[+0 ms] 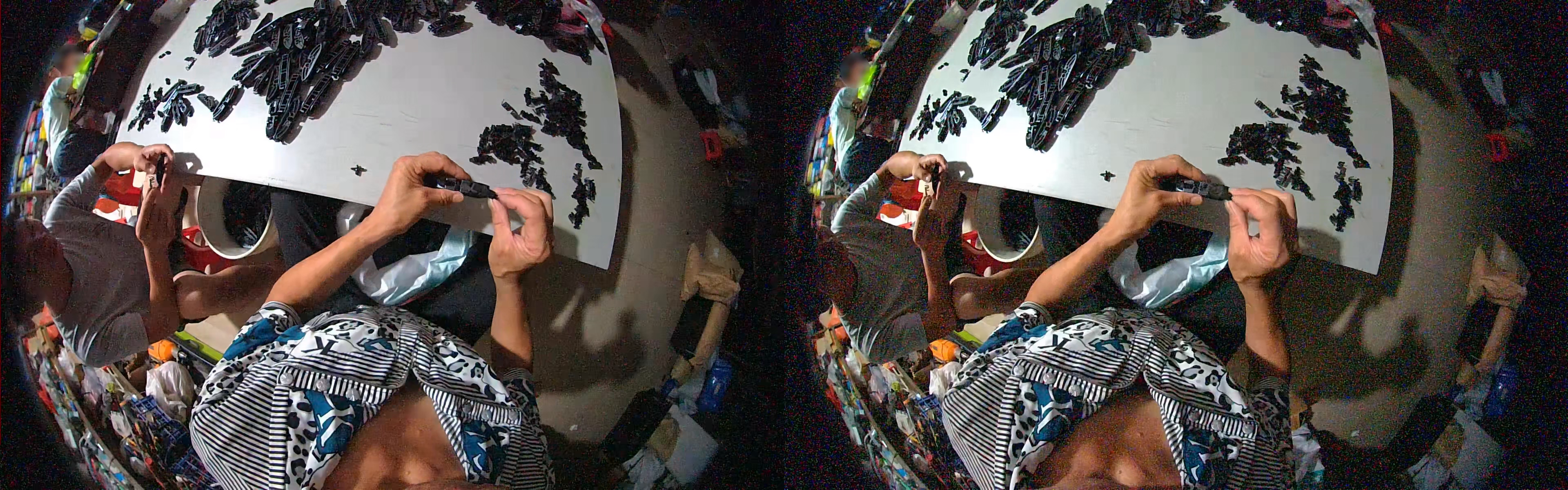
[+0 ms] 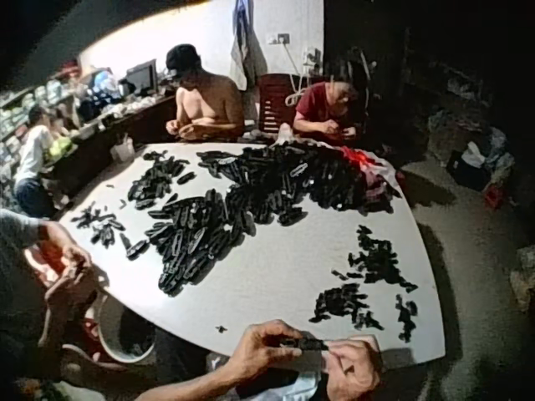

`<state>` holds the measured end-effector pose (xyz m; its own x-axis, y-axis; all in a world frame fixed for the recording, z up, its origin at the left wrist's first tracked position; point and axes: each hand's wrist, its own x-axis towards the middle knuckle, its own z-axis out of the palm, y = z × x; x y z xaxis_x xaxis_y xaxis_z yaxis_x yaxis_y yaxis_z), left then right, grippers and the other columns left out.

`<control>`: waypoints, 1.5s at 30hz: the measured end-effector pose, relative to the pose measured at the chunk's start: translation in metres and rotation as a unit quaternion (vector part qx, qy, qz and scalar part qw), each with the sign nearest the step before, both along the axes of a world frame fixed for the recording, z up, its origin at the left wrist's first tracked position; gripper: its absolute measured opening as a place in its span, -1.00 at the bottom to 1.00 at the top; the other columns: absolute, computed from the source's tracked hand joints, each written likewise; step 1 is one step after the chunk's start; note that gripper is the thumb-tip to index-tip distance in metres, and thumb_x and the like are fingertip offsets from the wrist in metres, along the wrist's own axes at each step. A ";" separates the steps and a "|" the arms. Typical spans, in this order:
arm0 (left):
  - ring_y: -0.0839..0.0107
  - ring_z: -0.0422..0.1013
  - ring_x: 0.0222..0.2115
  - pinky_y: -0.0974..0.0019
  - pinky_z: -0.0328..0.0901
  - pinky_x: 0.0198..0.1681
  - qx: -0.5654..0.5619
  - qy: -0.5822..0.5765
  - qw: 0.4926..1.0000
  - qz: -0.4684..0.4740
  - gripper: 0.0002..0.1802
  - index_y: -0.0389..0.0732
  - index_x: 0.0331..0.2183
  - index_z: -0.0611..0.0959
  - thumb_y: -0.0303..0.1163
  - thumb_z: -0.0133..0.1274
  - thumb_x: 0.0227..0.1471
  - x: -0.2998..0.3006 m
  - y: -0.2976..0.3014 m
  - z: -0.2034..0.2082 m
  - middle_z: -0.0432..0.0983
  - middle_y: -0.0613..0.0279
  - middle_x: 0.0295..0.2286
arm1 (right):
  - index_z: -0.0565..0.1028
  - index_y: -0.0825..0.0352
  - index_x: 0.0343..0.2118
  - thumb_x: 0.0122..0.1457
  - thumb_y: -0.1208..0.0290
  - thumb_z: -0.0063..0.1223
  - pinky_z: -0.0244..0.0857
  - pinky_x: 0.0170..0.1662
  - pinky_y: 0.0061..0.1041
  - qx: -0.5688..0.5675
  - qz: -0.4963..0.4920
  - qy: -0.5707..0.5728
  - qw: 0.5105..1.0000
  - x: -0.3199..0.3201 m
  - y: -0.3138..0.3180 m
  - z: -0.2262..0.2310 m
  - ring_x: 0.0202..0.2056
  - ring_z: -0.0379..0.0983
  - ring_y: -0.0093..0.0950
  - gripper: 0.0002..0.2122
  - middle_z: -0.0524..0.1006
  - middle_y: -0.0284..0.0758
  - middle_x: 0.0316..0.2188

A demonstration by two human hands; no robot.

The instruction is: The person assembles plastic parts by hand, picking small components from the table and attaching them onto plastic pieces.

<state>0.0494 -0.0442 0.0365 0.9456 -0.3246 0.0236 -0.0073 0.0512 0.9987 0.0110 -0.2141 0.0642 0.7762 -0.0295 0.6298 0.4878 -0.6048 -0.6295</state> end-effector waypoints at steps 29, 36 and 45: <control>0.57 0.35 -0.55 0.51 0.28 -0.50 -0.091 0.140 0.986 -0.021 -0.82 -0.29 -0.43 0.46 -0.67 0.10 -0.15 -0.037 0.007 0.009 0.39 0.30 -0.54 | 0.41 0.41 -0.34 0.09 0.34 0.03 0.25 -0.42 -0.41 0.086 0.114 0.339 0.930 -0.024 0.007 -0.019 -0.48 0.40 -0.26 -0.79 0.44 -0.14 -0.50; 0.66 0.31 -0.56 0.54 0.25 -0.54 -0.037 0.156 0.985 -0.064 -0.90 -0.28 -0.47 0.45 -0.64 0.03 -0.09 -0.068 0.024 -0.012 0.41 0.35 -0.50 | 0.41 0.39 -0.37 0.01 0.54 0.04 0.27 -0.42 -0.33 -0.072 0.191 0.274 0.940 -0.027 0.004 -0.018 -0.45 0.41 -0.21 -0.88 0.42 -0.16 -0.49; 0.08 0.43 -0.40 0.18 0.34 -0.35 0.225 -0.106 0.952 -0.180 -0.81 -0.26 -0.35 0.58 -0.47 0.11 -0.12 -0.067 0.045 -0.019 0.42 0.04 -0.44 | 0.42 0.36 -0.32 0.00 0.54 0.09 0.27 -0.42 -0.34 -0.280 0.027 0.176 0.943 0.041 0.006 -0.022 -0.43 0.40 -0.25 -0.83 0.36 -0.23 -0.45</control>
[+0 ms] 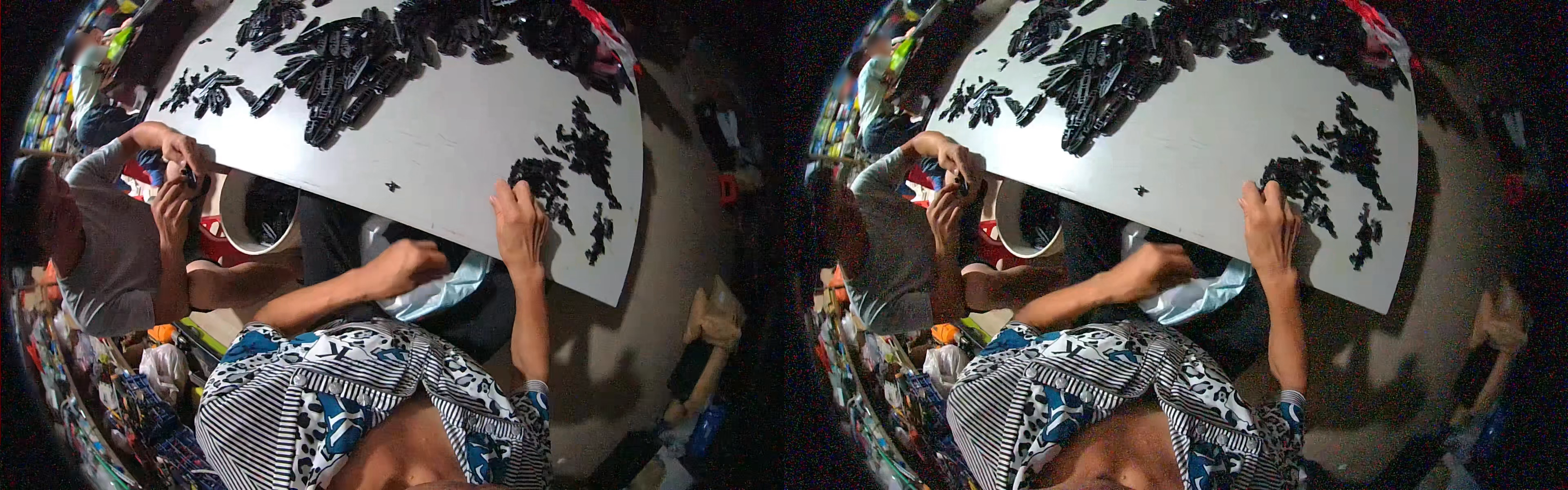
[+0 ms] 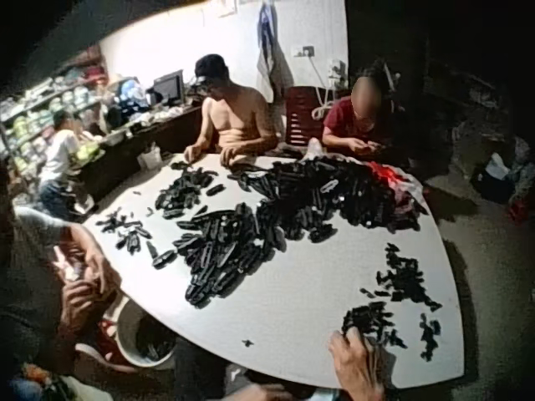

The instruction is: The person assembles plastic parts by hand, picking small components from the table and attaching them onto plastic pieces.

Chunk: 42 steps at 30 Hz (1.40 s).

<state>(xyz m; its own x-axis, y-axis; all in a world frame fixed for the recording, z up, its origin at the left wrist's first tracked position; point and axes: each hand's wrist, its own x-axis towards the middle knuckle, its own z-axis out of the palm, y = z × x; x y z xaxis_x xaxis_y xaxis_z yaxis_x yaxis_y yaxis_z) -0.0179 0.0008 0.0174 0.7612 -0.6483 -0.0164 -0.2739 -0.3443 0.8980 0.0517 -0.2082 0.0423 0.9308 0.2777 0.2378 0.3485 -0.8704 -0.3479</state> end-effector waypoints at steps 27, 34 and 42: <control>0.54 0.37 -0.57 0.49 0.28 -0.48 -0.303 0.244 0.887 0.249 -0.79 -0.31 -0.36 0.54 -0.50 0.15 -0.14 0.101 0.033 0.025 0.47 0.27 -0.52 | 0.36 0.42 -0.40 0.00 0.65 0.04 0.38 -0.65 -0.59 0.680 -0.083 0.134 0.716 -0.033 -0.017 -0.007 -0.68 0.37 -0.61 -0.88 0.41 -0.35 -0.63; 0.46 0.44 -0.53 0.45 0.43 -0.43 -0.420 0.425 0.790 0.140 -0.78 -0.33 -0.29 0.50 -0.67 0.05 -0.09 0.082 -0.013 0.018 0.48 0.18 -0.48 | 0.37 0.43 -0.40 0.02 0.62 0.05 0.38 -0.64 -0.61 0.654 -0.096 0.142 0.737 -0.041 -0.012 0.006 -0.67 0.39 -0.61 -0.90 0.45 -0.33 -0.61; 0.48 0.47 -0.55 0.46 0.42 -0.41 -0.377 0.451 0.800 0.121 -0.78 -0.29 -0.29 0.51 -0.61 0.08 -0.08 0.073 -0.030 0.019 0.49 0.21 -0.50 | 0.37 0.43 -0.39 0.06 0.60 0.06 0.36 -0.59 -0.67 0.595 -0.124 0.119 0.785 -0.048 -0.004 0.016 -0.65 0.38 -0.65 -0.90 0.45 -0.34 -0.58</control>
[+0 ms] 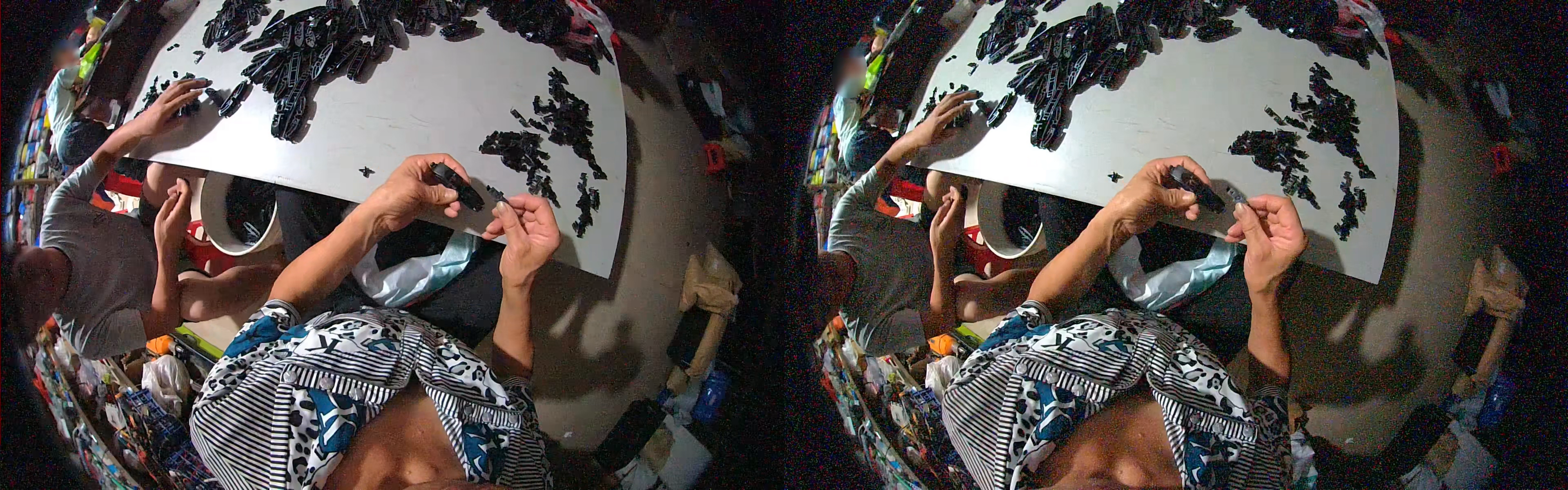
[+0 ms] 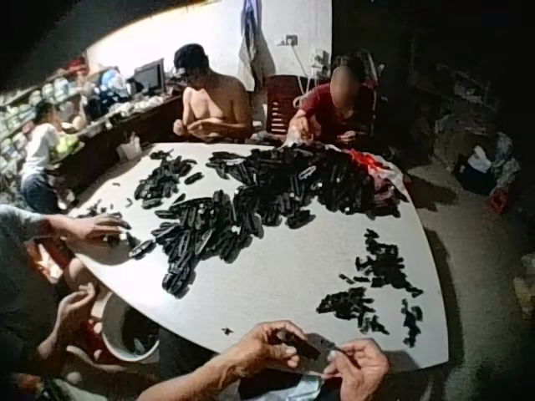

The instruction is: The person assembles plastic parts by hand, picking small components from the table and attaching them onto plastic pieces.

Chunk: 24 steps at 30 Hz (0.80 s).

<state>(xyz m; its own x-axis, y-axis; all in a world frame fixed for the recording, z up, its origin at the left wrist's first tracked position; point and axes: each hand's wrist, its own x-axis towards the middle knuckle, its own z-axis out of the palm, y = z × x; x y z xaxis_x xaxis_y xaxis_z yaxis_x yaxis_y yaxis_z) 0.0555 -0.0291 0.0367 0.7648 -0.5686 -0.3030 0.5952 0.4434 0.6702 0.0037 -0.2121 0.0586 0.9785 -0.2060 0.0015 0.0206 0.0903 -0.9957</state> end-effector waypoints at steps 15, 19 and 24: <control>0.47 0.43 -0.34 0.41 0.35 -0.20 -0.075 -0.050 0.996 -0.014 -0.69 -0.30 -0.24 0.53 -0.44 0.14 -0.09 -0.007 -0.019 -0.009 0.49 0.25 -0.34 | 0.43 0.40 -0.41 0.02 0.59 0.13 0.20 -0.43 -0.74 -0.065 -0.002 -0.104 0.992 -0.001 0.010 -0.008 -0.54 0.29 -0.67 -0.90 0.40 -0.42 -0.49; 0.40 0.44 -0.28 0.36 0.36 -0.15 -0.086 -0.023 0.996 -0.010 -0.63 -0.33 -0.19 0.51 -0.32 0.10 -0.03 -0.008 -0.017 -0.012 0.49 0.19 -0.31 | 0.45 0.39 -0.44 -0.02 0.57 0.17 0.13 -0.39 -0.74 -0.068 -0.005 -0.099 0.993 0.003 0.010 -0.013 -0.50 0.25 -0.66 -0.89 0.37 -0.44 -0.47; 0.46 0.44 -0.46 0.41 0.38 -0.35 -0.118 0.023 0.993 -0.012 -0.60 -0.36 -0.12 0.47 -0.29 -0.01 0.06 -0.006 -0.014 -0.014 0.50 0.17 -0.33 | 0.47 0.37 -0.48 -0.07 0.53 0.22 0.18 -0.36 -0.66 -0.155 0.002 -0.144 0.977 0.009 0.004 -0.006 -0.46 0.29 -0.60 -0.87 0.38 -0.38 -0.46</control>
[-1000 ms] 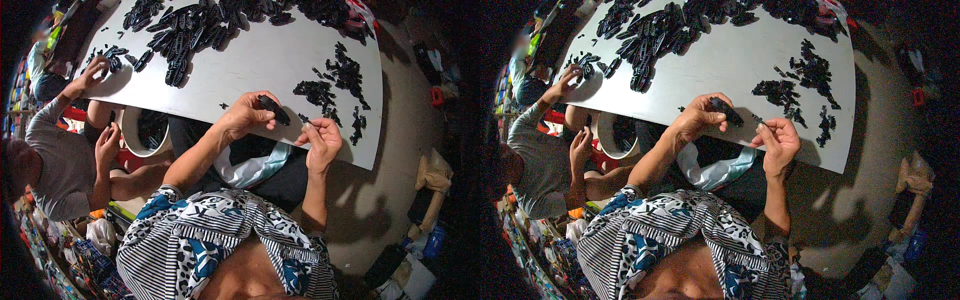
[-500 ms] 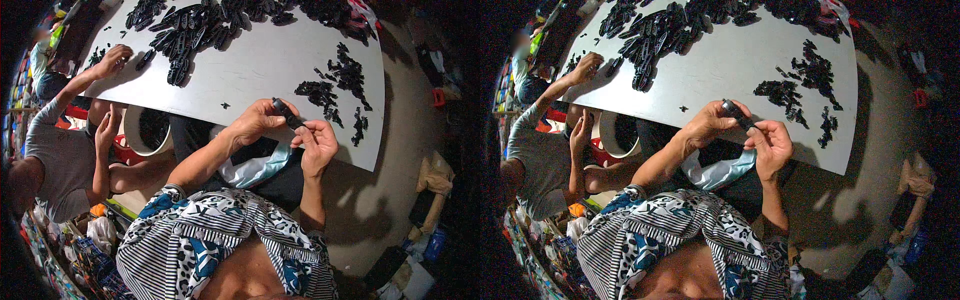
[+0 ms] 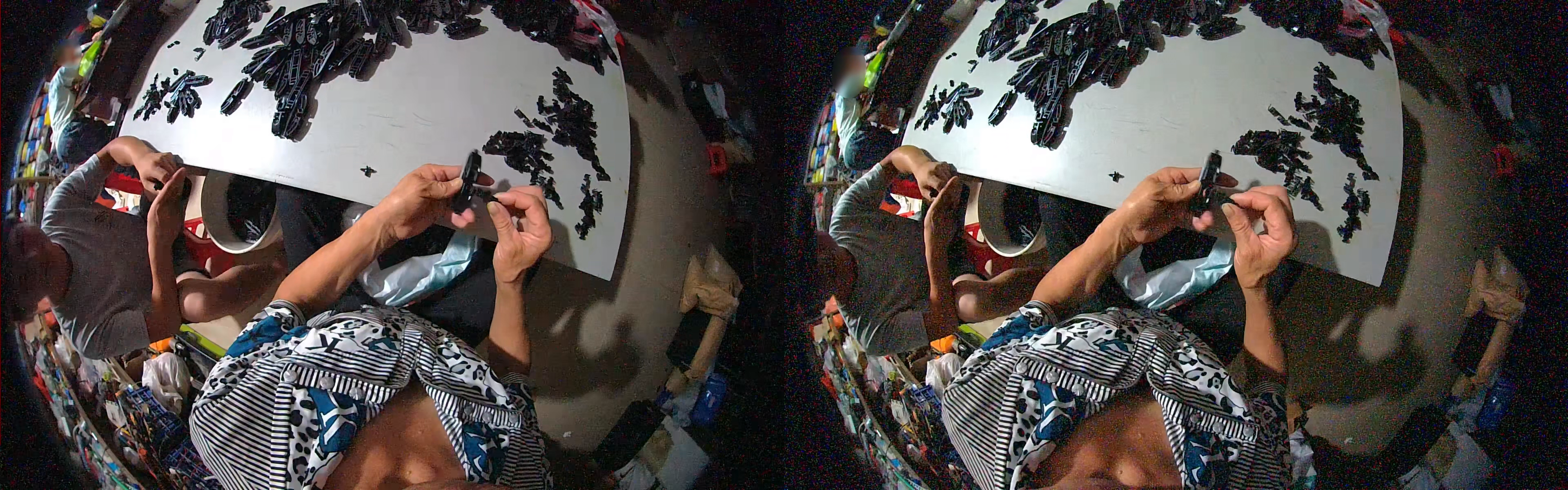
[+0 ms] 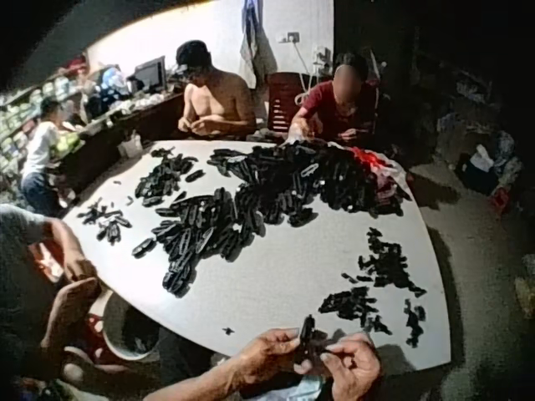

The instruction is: The person assembles plastic parts by hand, picking small components from the table and attaching them onto plastic pieces.

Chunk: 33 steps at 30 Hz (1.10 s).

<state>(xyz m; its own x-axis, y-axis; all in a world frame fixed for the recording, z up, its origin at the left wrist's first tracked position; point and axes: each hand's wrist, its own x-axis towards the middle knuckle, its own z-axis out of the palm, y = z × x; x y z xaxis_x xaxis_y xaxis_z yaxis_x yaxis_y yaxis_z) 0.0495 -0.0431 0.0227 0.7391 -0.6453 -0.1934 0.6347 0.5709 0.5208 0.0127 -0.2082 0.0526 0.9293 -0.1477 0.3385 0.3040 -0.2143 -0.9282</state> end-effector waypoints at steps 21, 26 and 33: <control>0.63 0.29 -0.67 0.54 0.21 -0.65 0.170 -0.069 0.982 0.039 -0.80 -0.29 -0.38 0.54 -0.33 0.01 0.05 -0.005 -0.001 0.015 0.40 0.36 -0.59 | 0.48 0.33 -0.53 -0.15 0.45 0.26 0.22 -0.22 -0.49 -0.143 0.042 -0.059 0.987 0.010 -0.006 -0.004 -0.31 0.33 -0.41 -0.84 0.39 -0.32 -0.42; 0.62 0.25 -0.69 0.54 0.16 -0.67 0.253 -0.150 0.954 0.066 -0.87 -0.30 -0.42 0.54 -0.43 0.08 -0.02 -0.009 -0.002 0.015 0.41 0.35 -0.60 | 0.47 0.34 -0.50 -0.13 0.49 0.23 0.22 -0.24 -0.49 -0.137 0.036 -0.040 0.989 -0.001 -0.005 -0.009 -0.33 0.33 -0.41 -0.86 0.39 -0.32 -0.43; 0.59 0.33 -0.69 0.55 0.20 -0.67 0.231 -0.117 0.963 0.074 -0.90 -0.33 -0.48 0.53 -0.56 0.13 -0.13 -0.013 0.002 0.018 0.44 0.29 -0.59 | 0.44 0.35 -0.47 -0.10 0.49 0.21 0.24 -0.27 -0.50 -0.136 0.032 -0.031 0.990 -0.007 -0.004 -0.008 -0.37 0.34 -0.41 -0.84 0.39 -0.30 -0.43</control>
<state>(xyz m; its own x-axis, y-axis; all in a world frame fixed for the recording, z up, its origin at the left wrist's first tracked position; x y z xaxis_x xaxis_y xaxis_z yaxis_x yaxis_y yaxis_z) 0.0364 -0.0410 0.0409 0.8744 -0.4152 -0.2512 0.3982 0.3181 0.8604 0.0054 -0.2127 0.0447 0.9096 0.0144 0.4153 0.3803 -0.4316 -0.8180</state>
